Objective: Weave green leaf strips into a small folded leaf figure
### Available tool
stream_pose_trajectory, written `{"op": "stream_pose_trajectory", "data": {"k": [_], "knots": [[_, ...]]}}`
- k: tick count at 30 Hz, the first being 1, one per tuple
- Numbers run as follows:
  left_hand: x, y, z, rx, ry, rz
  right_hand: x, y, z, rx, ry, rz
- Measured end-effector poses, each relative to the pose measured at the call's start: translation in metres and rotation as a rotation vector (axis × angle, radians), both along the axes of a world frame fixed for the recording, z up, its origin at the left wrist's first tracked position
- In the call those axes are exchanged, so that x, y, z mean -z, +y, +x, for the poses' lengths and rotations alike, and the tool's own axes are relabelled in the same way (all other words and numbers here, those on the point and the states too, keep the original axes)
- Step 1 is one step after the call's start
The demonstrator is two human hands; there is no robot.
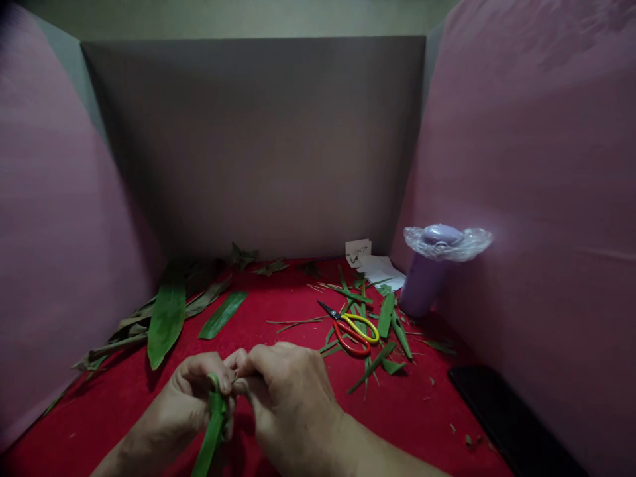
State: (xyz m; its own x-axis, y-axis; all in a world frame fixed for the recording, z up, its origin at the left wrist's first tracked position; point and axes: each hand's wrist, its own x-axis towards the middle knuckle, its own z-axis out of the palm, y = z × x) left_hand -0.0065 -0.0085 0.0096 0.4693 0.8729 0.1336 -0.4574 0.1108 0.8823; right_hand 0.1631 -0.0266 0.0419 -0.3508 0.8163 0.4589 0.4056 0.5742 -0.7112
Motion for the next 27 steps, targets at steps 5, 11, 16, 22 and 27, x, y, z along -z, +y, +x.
{"op": "stream_pose_trajectory", "data": {"k": [5, 11, 16, 22, 27], "knots": [[0.003, 0.005, -0.002, 0.055, -0.057, 0.054, -0.007, 0.003, 0.006, 0.004, -0.021, 0.057], [-0.005, 0.002, -0.003, 0.033, -0.073, 0.045, -0.017, 0.007, 0.017, 0.09, -0.111, 0.128], [-0.013, -0.003, -0.002, -0.056, -0.044, -0.021, -0.022, 0.009, 0.024, 0.116, -0.099, 0.147], [-0.015, -0.007, 0.0, -0.156, 0.01, -0.011, -0.015, 0.005, 0.017, 0.091, -0.125, 0.136], [-0.008, -0.002, 0.0, -0.077, -0.044, 0.028, -0.012, 0.004, 0.013, 0.058, -0.106, 0.107]]}}
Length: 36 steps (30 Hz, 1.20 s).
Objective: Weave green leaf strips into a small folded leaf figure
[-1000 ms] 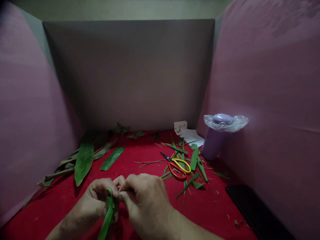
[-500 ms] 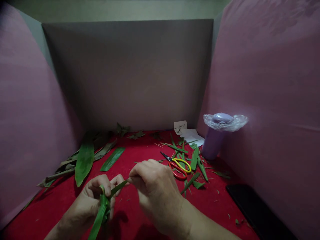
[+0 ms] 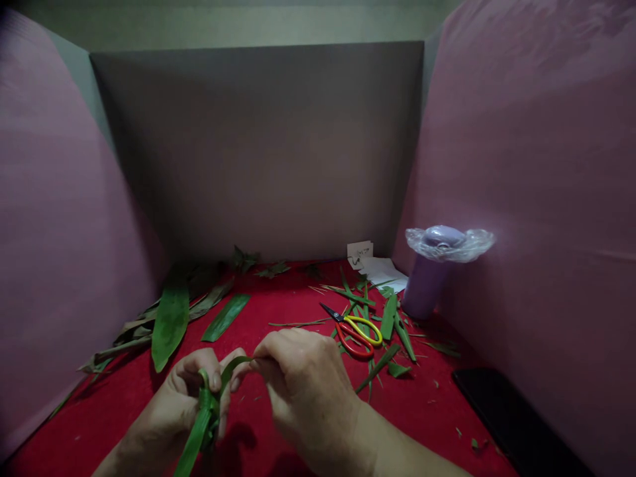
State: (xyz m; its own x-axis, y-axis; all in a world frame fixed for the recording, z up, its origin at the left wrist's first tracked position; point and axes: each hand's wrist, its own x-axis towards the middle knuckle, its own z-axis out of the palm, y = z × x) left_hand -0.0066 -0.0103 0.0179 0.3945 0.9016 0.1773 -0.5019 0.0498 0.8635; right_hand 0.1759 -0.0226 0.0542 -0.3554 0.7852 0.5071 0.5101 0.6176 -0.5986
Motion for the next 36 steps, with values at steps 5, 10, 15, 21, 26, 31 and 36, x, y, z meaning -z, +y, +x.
{"op": "stream_pose_trajectory", "data": {"k": [5, 10, 15, 21, 26, 31, 36], "knots": [[0.002, 0.002, -0.001, -0.008, 0.016, 0.0, 0.001, 0.001, -0.001, 0.017, 0.05, 0.006], [0.0, -0.006, 0.0, 0.064, 0.161, -0.046, 0.001, 0.003, -0.006, -0.107, 0.333, -0.295], [0.004, -0.008, 0.002, 0.068, 0.258, -0.015, -0.001, 0.01, -0.009, -0.258, 0.692, -0.683], [-0.004, -0.012, 0.005, 0.065, 0.206, -0.123, -0.006, 0.01, -0.009, -0.203, 0.805, -0.818], [-0.004, -0.013, 0.006, -0.012, 0.129, -0.109, -0.006, 0.01, -0.01, -0.14, 0.85, -0.767], [0.001, -0.009, 0.006, -0.003, 0.177, -0.132, -0.005, 0.01, -0.009, -0.086, 0.808, -0.662], [0.006, -0.004, 0.003, 0.129, 0.282, -0.236, -0.004, 0.01, -0.008, -0.111, 0.783, -0.657]]}}
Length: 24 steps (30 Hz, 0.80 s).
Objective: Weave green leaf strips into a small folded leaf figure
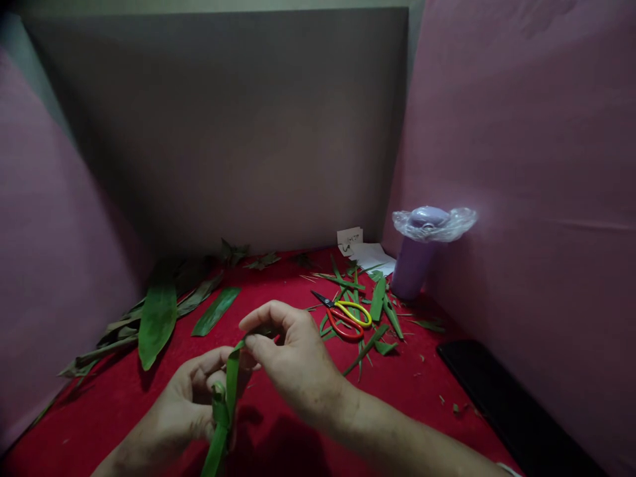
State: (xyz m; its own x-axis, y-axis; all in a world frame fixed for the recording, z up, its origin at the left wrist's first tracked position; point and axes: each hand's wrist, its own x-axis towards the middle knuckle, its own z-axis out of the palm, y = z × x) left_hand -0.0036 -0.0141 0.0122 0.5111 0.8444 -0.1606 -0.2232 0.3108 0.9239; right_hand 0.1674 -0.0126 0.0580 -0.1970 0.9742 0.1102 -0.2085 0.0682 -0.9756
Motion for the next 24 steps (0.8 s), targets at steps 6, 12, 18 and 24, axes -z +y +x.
{"op": "stream_pose_trajectory", "data": {"k": [6, 12, 18, 24], "knots": [[0.01, -0.002, 0.001, 0.094, 0.015, -0.109, 0.0, 0.004, 0.003, -0.083, -0.017, -0.087], [0.004, -0.007, 0.007, 0.192, 0.009, -0.135, 0.007, 0.011, 0.003, -0.163, 0.026, -0.059], [0.01, -0.007, 0.004, 0.188, -0.015, -0.121, 0.011, 0.009, 0.003, -0.118, 0.024, -0.01], [0.006, -0.004, 0.002, 0.081, -0.046, -0.079, 0.0, 0.004, 0.011, -0.05, -0.098, 0.128]]}}
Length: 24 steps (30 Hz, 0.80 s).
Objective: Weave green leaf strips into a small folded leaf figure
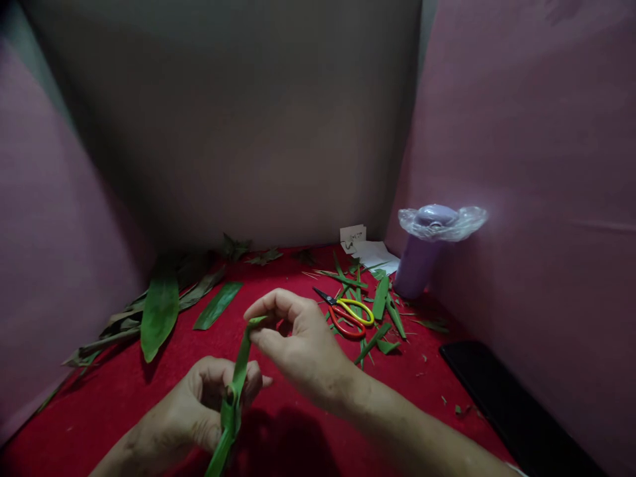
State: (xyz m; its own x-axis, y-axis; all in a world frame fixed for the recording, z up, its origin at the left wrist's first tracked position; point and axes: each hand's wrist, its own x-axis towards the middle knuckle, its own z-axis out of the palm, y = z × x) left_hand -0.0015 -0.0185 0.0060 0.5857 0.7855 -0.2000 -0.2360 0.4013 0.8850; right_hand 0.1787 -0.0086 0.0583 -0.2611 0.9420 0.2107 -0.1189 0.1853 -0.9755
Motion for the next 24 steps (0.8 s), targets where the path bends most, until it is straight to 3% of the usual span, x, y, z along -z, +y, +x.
{"op": "stream_pose_trajectory", "data": {"k": [3, 9, 21, 24], "knots": [[-0.007, 0.001, 0.0, -0.011, 0.002, 0.033, -0.008, -0.007, 0.004, 0.06, -0.142, 0.135], [-0.011, 0.005, -0.002, -0.065, -0.056, 0.073, -0.012, -0.02, 0.003, 0.045, -0.331, 0.484], [-0.006, 0.007, -0.008, -0.237, -0.121, 0.128, 0.004, -0.02, -0.006, 0.091, -0.585, 0.735], [-0.008, 0.007, -0.009, -0.255, -0.103, 0.135, 0.005, -0.018, -0.007, 0.114, -0.553, 0.745]]}}
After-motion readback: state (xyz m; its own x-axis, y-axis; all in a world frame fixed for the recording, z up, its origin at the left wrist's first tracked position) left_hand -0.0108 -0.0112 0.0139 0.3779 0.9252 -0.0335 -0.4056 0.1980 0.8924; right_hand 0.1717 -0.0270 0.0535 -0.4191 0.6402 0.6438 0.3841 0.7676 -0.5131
